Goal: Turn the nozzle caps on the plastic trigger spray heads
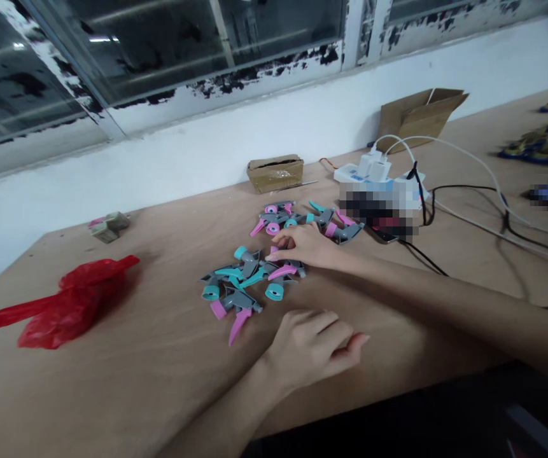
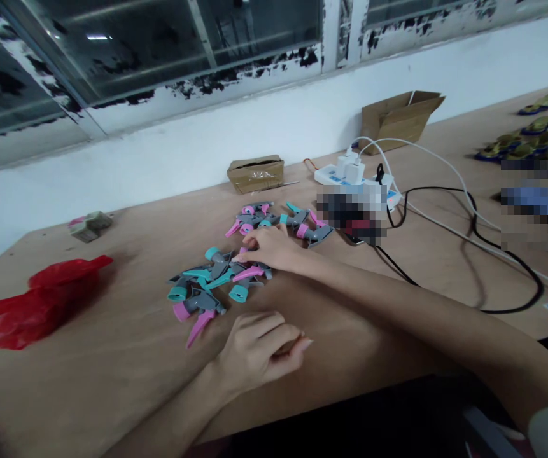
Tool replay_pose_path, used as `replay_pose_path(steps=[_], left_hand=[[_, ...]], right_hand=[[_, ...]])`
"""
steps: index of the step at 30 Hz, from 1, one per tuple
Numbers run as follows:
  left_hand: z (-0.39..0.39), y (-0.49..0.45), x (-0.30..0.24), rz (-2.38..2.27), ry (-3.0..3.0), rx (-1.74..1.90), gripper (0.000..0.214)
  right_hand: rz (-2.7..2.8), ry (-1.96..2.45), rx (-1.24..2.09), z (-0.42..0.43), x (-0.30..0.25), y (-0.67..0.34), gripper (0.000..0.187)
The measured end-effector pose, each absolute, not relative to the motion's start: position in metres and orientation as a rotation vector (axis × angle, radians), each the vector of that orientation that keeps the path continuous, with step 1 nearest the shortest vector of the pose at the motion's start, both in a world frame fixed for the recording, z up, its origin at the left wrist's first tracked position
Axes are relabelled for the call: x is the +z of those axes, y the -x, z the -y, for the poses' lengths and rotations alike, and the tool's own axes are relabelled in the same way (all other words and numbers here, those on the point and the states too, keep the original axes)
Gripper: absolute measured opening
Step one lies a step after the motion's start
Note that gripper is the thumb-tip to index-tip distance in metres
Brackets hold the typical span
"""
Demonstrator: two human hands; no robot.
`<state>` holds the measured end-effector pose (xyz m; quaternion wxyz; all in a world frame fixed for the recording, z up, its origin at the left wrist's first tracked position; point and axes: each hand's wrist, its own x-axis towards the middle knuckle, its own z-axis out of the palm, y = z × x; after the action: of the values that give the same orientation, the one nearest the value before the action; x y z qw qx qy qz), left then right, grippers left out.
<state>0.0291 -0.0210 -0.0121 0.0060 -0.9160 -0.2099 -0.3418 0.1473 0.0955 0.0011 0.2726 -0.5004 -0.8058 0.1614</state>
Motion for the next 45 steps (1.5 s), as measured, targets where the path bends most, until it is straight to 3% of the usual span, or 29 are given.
replay_pose_path(steps=[6, 18, 27, 36, 45], left_hand=[[0.021, -0.031, -0.014, 0.691, 2.919, -1.016, 0.027], [0.018, -0.031, -0.017, 0.706, 2.921, -0.998, 0.031], [0.017, -0.031, -0.017, 0.725, 2.907, -0.973, 0.033], [0.016, -0.030, -0.017, 0.737, 2.928, -0.983, 0.030], [0.019, -0.031, -0.008, 0.792, 2.890, -1.096, 0.027]], right_hand=[[2.244, 1.303, 0.175, -0.115, 0.005, -0.163, 0.025], [2.537, 1.108, -0.203, -0.157, -0.002, -0.159, 0.037], [2.495, 1.088, -0.285, -0.165, 0.003, -0.153, 0.029], [1.884, 1.178, -0.076, -0.143, 0.011, -0.176, 0.035], [1.842, 1.081, 0.309, -0.055, 0.016, -0.241, 0.036]])
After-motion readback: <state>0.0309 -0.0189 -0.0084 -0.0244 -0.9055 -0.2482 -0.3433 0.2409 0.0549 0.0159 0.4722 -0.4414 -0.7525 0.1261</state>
